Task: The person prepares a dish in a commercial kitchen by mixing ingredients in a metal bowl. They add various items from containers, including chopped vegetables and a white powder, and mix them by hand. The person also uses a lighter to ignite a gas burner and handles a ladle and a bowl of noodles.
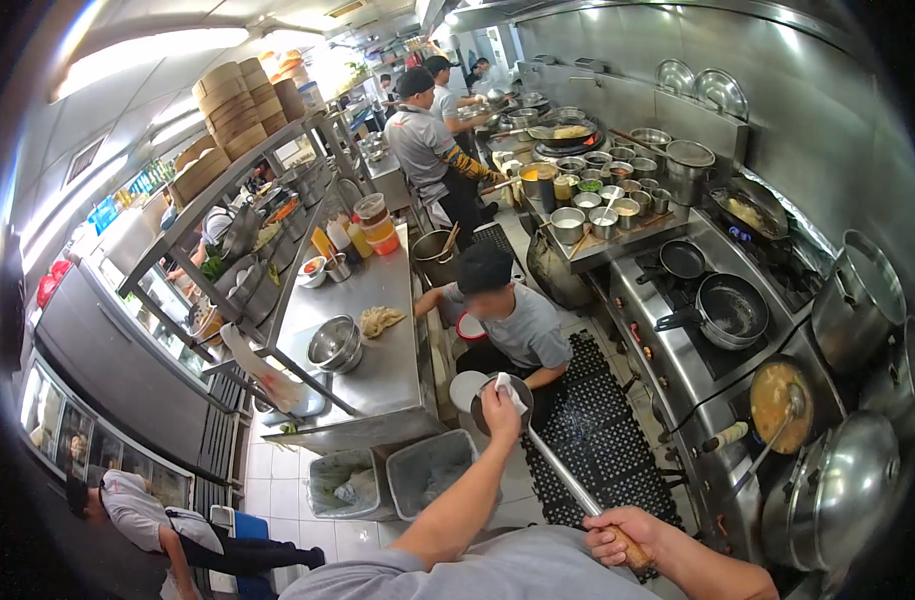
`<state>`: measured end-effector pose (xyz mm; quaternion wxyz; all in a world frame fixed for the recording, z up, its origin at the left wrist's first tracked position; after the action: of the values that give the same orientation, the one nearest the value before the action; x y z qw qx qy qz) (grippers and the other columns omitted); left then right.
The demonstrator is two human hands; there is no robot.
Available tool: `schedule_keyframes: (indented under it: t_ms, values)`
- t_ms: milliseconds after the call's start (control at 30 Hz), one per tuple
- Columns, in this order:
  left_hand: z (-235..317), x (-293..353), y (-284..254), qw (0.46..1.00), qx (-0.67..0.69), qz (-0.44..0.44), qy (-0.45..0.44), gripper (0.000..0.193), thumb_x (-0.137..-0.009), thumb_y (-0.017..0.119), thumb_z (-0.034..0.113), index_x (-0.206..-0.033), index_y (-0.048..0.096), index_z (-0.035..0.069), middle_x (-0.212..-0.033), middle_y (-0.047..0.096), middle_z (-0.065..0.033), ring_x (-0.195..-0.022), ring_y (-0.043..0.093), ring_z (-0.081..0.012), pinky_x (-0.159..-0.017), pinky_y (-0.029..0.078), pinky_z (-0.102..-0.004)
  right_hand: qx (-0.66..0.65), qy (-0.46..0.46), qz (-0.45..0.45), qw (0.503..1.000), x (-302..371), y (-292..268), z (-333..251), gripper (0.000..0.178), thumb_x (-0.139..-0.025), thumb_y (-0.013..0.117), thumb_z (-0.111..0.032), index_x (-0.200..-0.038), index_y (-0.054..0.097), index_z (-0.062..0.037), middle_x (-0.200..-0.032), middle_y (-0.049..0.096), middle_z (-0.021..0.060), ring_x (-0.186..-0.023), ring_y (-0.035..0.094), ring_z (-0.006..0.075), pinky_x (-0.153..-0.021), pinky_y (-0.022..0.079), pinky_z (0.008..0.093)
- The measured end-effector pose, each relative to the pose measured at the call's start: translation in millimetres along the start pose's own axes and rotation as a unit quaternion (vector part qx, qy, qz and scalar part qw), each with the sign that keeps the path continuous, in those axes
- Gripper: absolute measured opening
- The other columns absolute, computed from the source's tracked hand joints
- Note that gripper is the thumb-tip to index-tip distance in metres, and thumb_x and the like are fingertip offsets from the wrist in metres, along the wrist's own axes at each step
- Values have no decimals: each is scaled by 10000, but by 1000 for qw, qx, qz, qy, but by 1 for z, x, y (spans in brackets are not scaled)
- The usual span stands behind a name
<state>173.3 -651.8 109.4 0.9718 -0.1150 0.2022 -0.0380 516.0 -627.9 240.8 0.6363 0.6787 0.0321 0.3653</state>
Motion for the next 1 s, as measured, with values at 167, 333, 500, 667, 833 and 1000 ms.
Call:
schedule_keyframes:
  t_ms: [167,333,500,667,833,1000]
  values:
    - [0,42,38,943,6,-334,9,211,-952,495,185,-1011,594,9,-992,602,-211,-961,577,-388,-862,446,-448,-84,15,-60,995,31,-10,-34,163,-996,450,-181,-897,478,-56,-633,397,-24,-479,401,86,-433,376,244]
    - [-18,66,-34,744,-317,-556,193,216,-944,460,190,-984,612,41,-1031,628,-201,-969,620,-374,-796,502,-496,-59,37,-34,997,49,-59,-49,91,-987,452,-149,-931,475,-81,-640,422,-14,-474,406,100,-425,400,269]
    - [-89,19,-105,917,-259,-269,-140,368,-944,488,327,-1089,634,22,-948,665,-235,-1013,637,-352,-828,498,-481,417,61,274,864,96,-94,-70,132,-913,577,-108,-844,478,-54,-600,456,11,-468,465,125,-424,387,273]
    - [-97,69,-27,789,39,-432,-436,374,-975,506,369,-1168,624,72,-954,692,-81,-864,648,-229,-816,509,-375,669,103,289,677,124,-65,-104,191,-857,658,-186,-862,530,-44,-634,563,63,-515,536,143,-483,430,317]
    - [-67,61,-33,614,147,-461,-624,423,-987,497,428,-1165,613,62,-1001,688,-85,-788,666,-220,-739,559,-396,876,5,276,396,104,-51,-119,266,-862,608,-272,-960,562,-28,-759,644,184,-723,648,366,-666,493,477]
    - [-71,16,-44,717,103,-487,-488,339,-1010,474,268,-1294,529,90,-1113,660,-92,-926,658,-195,-814,543,-388,865,52,335,369,75,-33,-115,260,-870,579,-235,-1047,538,-48,-861,662,205,-833,647,409,-743,494,515]
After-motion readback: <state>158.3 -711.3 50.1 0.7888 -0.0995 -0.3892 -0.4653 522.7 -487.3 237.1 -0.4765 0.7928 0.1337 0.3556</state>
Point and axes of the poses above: each hand's wrist, its own x-axis away from the middle knuckle, its own y-axis out of the palm, z = x × y, the point moved 3 cm from there along -x, towards the middle knuckle
